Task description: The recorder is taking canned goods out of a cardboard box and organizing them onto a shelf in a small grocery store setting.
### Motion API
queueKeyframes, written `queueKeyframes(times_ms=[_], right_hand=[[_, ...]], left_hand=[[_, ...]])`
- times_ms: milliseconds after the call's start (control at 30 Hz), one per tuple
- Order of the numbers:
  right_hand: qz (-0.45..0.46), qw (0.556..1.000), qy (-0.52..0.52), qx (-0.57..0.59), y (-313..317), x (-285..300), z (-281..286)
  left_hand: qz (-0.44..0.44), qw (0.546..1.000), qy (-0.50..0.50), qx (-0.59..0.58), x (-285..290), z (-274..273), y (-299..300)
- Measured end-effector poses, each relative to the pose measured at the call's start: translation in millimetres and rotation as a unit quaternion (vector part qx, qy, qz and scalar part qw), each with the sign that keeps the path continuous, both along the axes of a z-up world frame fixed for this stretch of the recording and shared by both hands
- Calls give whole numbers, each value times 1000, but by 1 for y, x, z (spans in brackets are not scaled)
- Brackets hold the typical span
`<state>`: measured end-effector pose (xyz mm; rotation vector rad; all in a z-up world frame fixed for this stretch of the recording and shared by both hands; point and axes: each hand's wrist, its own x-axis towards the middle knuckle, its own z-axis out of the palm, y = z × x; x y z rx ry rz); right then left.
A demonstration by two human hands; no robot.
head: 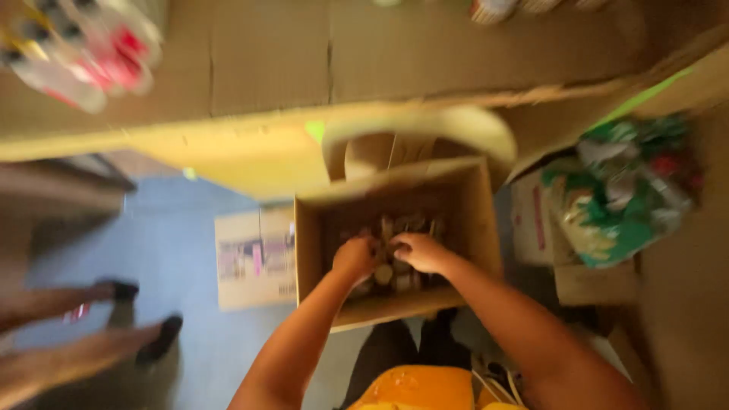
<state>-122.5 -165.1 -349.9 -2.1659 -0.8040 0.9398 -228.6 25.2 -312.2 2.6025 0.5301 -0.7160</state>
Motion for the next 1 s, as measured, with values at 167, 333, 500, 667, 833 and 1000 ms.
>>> queueKeyframes(times_ms=[167,333,500,667,833,1000], right_hand=[[-14,988,15,154,4,38,144],[-46,968,-96,229,-20,100,258],[-86,905,-103,404,-57,186,318],[-252,782,-280,497,-64,232,375],[-283,751,-446,398,-58,288,358],[-337,784,-310,419,-43,302,357]], left_hand=[[29,915,-379,-138,47,182,-32],[-22,763,-627,-155,119,286,-47],[-2,680,-694,-236,221,310,-61],[33,635,-749,-184,304,285,-75],[120,736,-633,-210,290,308,-91],[171,753,-604,-199,280,327,-98]])
